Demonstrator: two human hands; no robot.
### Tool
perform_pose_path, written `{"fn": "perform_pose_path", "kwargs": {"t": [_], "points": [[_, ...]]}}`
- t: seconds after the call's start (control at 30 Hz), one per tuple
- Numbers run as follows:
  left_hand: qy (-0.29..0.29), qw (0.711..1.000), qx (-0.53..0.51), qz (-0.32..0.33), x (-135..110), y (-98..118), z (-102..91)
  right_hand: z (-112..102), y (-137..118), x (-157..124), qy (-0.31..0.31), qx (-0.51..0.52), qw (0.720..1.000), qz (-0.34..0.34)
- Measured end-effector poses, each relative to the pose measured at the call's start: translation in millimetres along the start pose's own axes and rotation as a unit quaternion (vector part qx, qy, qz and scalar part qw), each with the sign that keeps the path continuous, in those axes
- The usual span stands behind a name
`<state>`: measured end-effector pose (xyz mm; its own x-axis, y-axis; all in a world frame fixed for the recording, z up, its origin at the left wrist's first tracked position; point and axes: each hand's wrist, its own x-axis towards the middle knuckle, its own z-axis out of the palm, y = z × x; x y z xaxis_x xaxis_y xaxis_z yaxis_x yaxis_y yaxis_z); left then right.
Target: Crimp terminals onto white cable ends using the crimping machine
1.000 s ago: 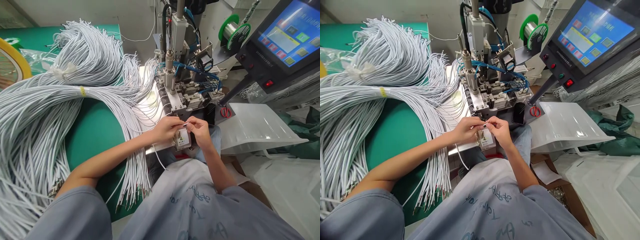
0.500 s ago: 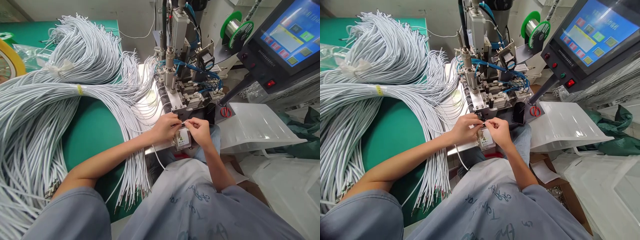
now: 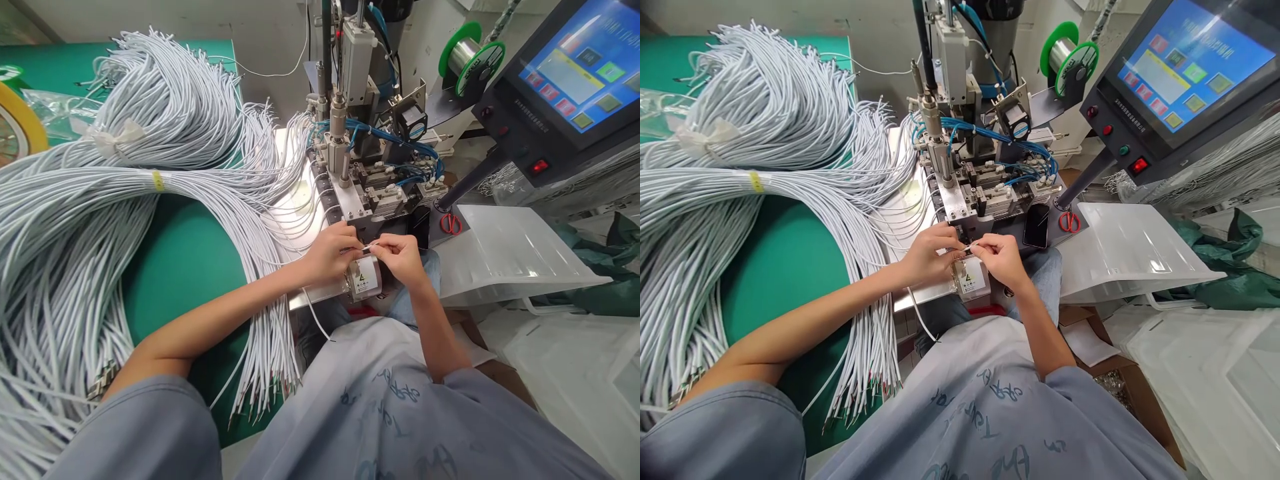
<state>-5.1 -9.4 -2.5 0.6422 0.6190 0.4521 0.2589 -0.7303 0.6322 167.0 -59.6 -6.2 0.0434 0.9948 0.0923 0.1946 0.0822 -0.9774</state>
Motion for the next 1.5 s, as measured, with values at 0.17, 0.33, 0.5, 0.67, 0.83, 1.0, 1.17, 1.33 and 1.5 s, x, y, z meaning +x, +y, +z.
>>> {"fn": "perform_pose_path", "kwargs": {"t": [0.17,0.33,0.5,0.67,0.83,1.0,1.17,1.33,1.5], "points": [[0.009,1.0,-0.014,-0.025,-1.7,4.9,0.8,23.1,4.6,-9.1,0.089,0.061,0.994,-0.006],[0.003,0.977,0.178,0.12,-0.3,3.0,-2.9,30.8,-1.0,-20.9,0.168,-0.114,0.977,-0.063],[-0.014,0.944,0.275,0.183,0.8,-0.7,-5.9,16.3,-1.0,-12.5,0.068,-0.119,0.989,-0.049],[0.009,0.997,0.071,0.004,-2.1,0.7,0.6,23.8,5.7,-9.6,0.121,-0.05,0.989,-0.063],[-0.076,0.996,-0.032,-0.034,-1.6,-7.5,2.0,21.7,16.4,-6.9,0.118,-0.015,0.992,-0.027],[-0.173,0.968,0.173,-0.044,-1.0,-16.2,0.6,5.1,38.7,11.5,0.066,0.002,0.996,0.065],[-0.201,0.959,0.192,-0.049,-0.4,-17.0,2.5,7.1,47.9,23.3,0.026,0.05,0.989,0.14],[-0.192,0.958,0.207,-0.047,-2.5,-20.1,6.0,12.3,47.9,25.0,0.01,0.083,0.986,0.147],[-0.185,0.948,0.259,-0.012,-6.2,-21.1,7.7,10.3,54.6,28.3,-0.016,0.076,0.99,0.119]]}}
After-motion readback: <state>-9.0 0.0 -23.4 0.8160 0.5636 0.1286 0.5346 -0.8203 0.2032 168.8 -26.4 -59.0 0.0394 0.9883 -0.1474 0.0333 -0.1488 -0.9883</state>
